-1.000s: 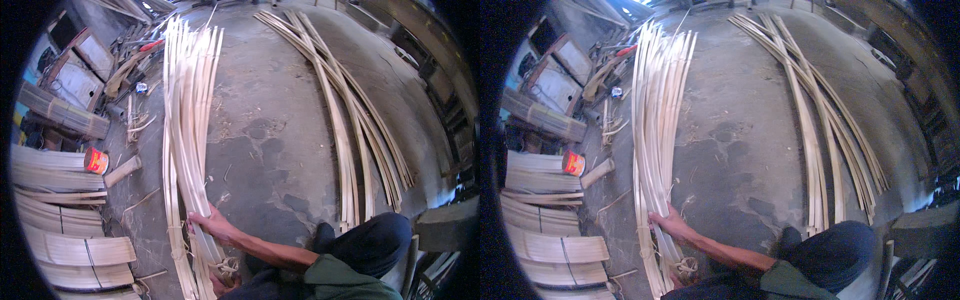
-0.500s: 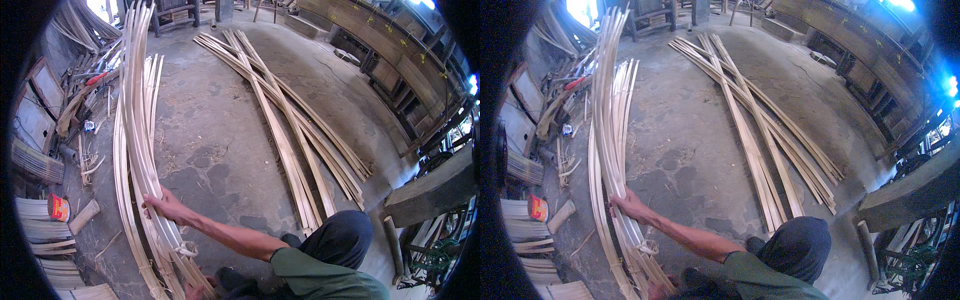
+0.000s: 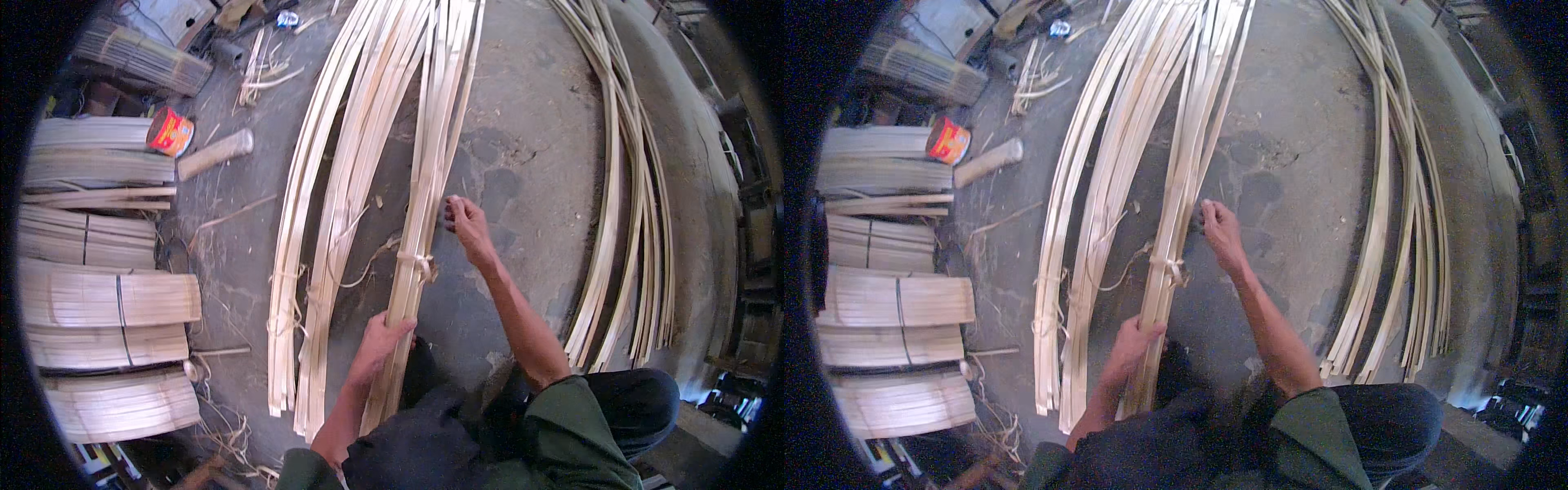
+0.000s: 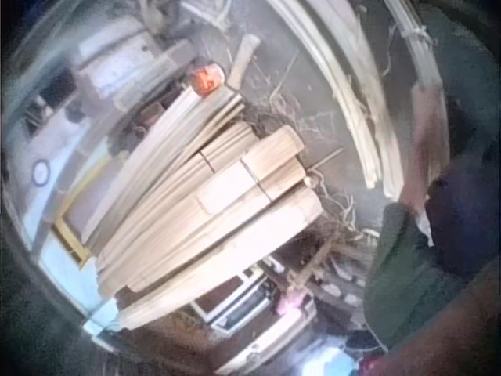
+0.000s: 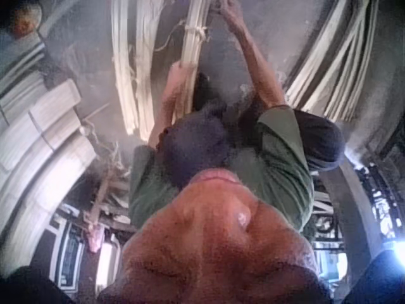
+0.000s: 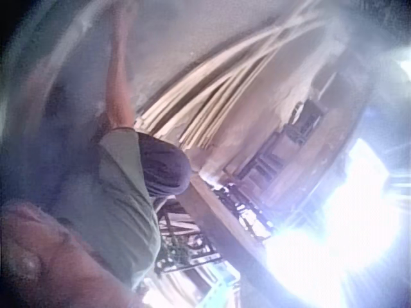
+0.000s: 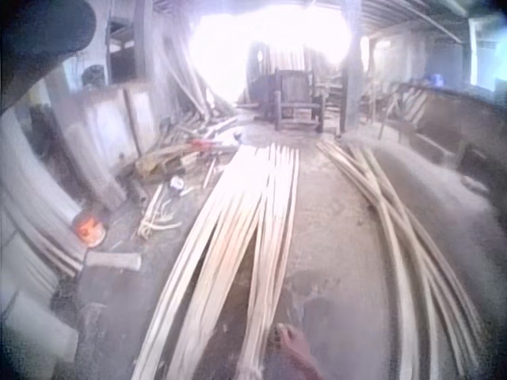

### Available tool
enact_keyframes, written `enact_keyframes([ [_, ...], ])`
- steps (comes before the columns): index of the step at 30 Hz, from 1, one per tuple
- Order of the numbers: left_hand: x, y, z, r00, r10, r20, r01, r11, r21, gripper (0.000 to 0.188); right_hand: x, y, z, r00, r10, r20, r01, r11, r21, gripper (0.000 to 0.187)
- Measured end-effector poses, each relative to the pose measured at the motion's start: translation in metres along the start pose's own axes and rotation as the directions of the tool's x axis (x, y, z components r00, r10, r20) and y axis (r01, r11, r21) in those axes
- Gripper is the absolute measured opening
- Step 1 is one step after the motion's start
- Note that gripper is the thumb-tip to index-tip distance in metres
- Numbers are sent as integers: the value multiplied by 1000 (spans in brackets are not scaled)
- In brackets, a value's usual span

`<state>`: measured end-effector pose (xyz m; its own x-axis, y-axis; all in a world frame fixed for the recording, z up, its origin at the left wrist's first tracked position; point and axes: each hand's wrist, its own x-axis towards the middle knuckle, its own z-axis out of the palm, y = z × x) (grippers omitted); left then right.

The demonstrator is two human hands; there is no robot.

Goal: The person sits on the floor and arranges long, thin wooden strips into neat parallel rows. They pick up individual strips, align them, and place them back down, occasionally removing small debris from the surface.

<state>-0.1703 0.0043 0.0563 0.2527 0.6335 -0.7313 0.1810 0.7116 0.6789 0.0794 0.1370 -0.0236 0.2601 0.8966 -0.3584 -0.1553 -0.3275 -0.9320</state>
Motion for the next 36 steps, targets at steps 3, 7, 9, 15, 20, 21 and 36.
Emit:
enact_keyframes([
  [3,3,3,3,1000,3,3,-3,998,-63,45,-19,-11,-13,993,-18,117,41,980,-193,32],
  [7,20,0,4,999,51,-10,-52,995,-82,52,-43,-41,-23,904,160,397,-6,932,-362,43],
  [9,36,-1,5,998,66,13,-64,991,-120,50,-51,-45,-21,922,259,289,-141,917,-372,55],
  [15,55,12,13,997,46,60,-39,993,-112,45,-68,-14,-2,879,405,251,-382,914,-140,61],
  [20,57,5,6,992,51,118,-27,980,-196,44,-82,-15,16,843,477,248,-538,740,404,63],
  [21,56,3,4,993,48,110,-26,980,-198,44,-82,-20,18,838,480,258,-543,688,482,59],
  [36,72,-18,25,994,78,71,-70,991,-117,33,-48,-31,-23,800,435,414,-559,790,251,29],
])
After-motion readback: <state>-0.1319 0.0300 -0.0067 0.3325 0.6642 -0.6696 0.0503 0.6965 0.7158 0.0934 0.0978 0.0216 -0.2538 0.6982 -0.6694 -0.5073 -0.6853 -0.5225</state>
